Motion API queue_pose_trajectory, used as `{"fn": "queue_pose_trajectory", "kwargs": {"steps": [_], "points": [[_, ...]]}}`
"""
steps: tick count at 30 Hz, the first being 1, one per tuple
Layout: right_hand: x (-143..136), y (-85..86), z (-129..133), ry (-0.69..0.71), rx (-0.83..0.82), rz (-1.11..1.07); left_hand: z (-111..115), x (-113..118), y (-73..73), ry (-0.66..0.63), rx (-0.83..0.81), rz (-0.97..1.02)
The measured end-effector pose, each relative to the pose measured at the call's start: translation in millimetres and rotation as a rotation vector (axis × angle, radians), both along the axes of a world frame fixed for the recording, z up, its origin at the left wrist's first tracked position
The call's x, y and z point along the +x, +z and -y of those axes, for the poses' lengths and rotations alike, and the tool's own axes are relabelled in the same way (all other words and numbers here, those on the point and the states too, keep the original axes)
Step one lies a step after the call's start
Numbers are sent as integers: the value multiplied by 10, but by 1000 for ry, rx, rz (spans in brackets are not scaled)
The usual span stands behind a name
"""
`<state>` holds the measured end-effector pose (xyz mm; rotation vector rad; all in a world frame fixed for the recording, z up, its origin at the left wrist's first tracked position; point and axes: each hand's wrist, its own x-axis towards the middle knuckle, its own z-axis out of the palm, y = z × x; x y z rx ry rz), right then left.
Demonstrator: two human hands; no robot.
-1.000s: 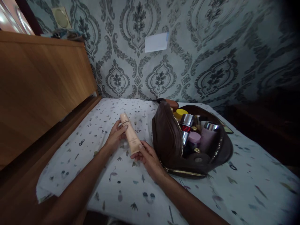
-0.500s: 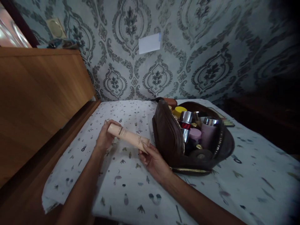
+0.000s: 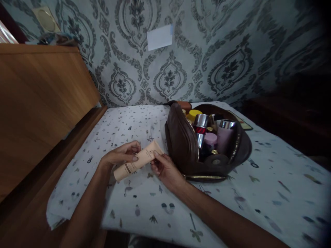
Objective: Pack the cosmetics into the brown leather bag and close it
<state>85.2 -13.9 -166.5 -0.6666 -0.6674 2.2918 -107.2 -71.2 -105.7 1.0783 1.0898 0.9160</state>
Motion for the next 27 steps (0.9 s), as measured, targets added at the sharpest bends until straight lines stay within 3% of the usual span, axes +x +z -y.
{"fn": "queue_pose_trajectory", "kwargs": {"steps": [10,21,27], "points": [[13,5,-1,28,19,-6,-4,-5,-18,15,29,-18],[4,-66,-29,72,32,-66,-33,-76,-161,-6,55,-26],[-12,-62,-38,116,39,-121,-74,10,-219,35,102,39]]}}
